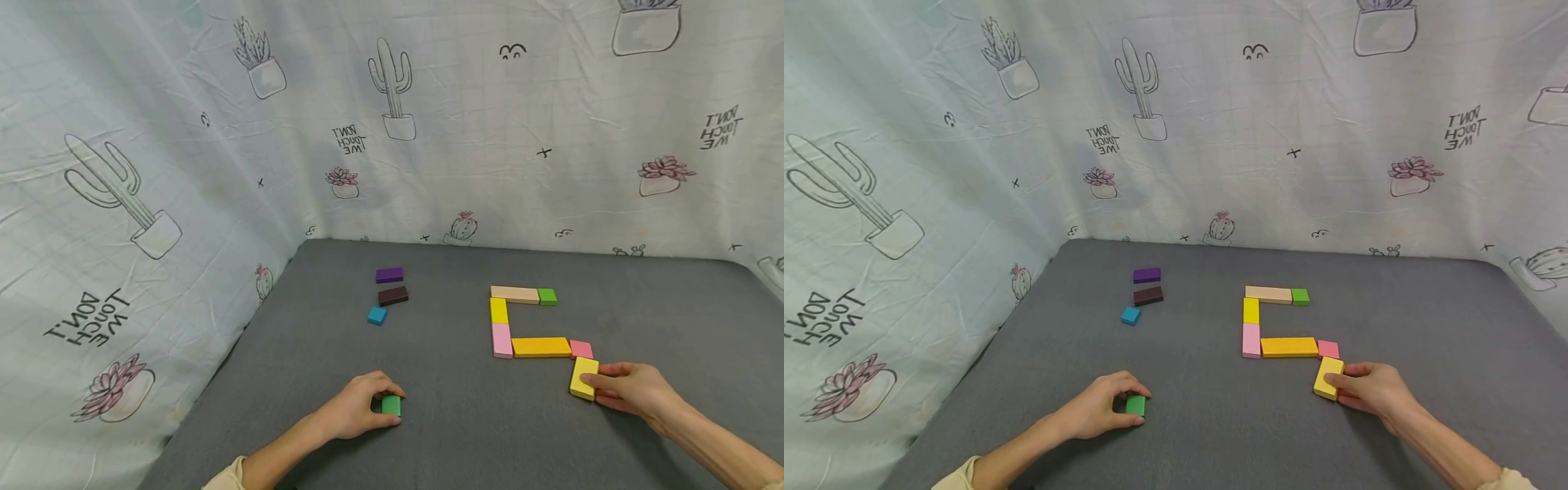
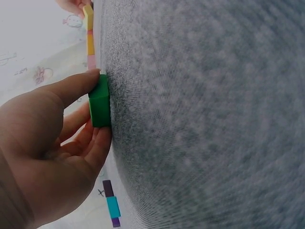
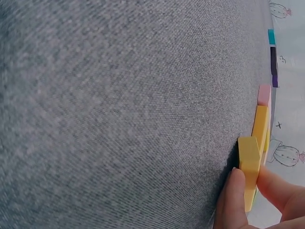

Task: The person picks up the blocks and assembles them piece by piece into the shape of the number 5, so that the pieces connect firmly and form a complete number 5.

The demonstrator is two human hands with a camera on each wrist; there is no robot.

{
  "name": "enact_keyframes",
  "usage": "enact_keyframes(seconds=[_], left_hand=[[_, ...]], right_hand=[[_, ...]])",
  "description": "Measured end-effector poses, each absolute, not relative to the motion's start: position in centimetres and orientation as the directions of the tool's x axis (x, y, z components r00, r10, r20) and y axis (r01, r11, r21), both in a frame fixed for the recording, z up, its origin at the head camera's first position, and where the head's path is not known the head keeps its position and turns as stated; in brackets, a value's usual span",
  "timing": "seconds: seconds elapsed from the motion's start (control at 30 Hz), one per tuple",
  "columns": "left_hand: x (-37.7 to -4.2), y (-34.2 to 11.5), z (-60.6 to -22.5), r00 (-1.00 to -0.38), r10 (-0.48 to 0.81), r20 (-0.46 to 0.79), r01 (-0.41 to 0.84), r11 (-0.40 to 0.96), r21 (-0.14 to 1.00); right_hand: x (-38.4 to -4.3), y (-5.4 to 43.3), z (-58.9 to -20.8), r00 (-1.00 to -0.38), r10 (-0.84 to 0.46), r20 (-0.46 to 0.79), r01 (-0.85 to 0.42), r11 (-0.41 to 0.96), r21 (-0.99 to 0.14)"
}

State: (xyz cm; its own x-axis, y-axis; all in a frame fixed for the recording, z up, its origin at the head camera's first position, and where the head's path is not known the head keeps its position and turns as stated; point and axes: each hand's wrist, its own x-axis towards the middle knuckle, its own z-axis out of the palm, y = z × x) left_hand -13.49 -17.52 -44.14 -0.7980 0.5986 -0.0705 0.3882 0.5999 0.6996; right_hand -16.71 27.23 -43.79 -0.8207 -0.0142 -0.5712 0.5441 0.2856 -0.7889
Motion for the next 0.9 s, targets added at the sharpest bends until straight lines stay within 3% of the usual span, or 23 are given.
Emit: enact_keyframes(seconds=[0.9], left_hand=[[-13.55,-17.58,-44.21,-0.796,0.600,-0.079,0.390,0.608,0.691]], right_hand=[[-16.41,26.88,-43.61,-0.842,-0.020,-0.539,0.504,0.331,-0.798]])
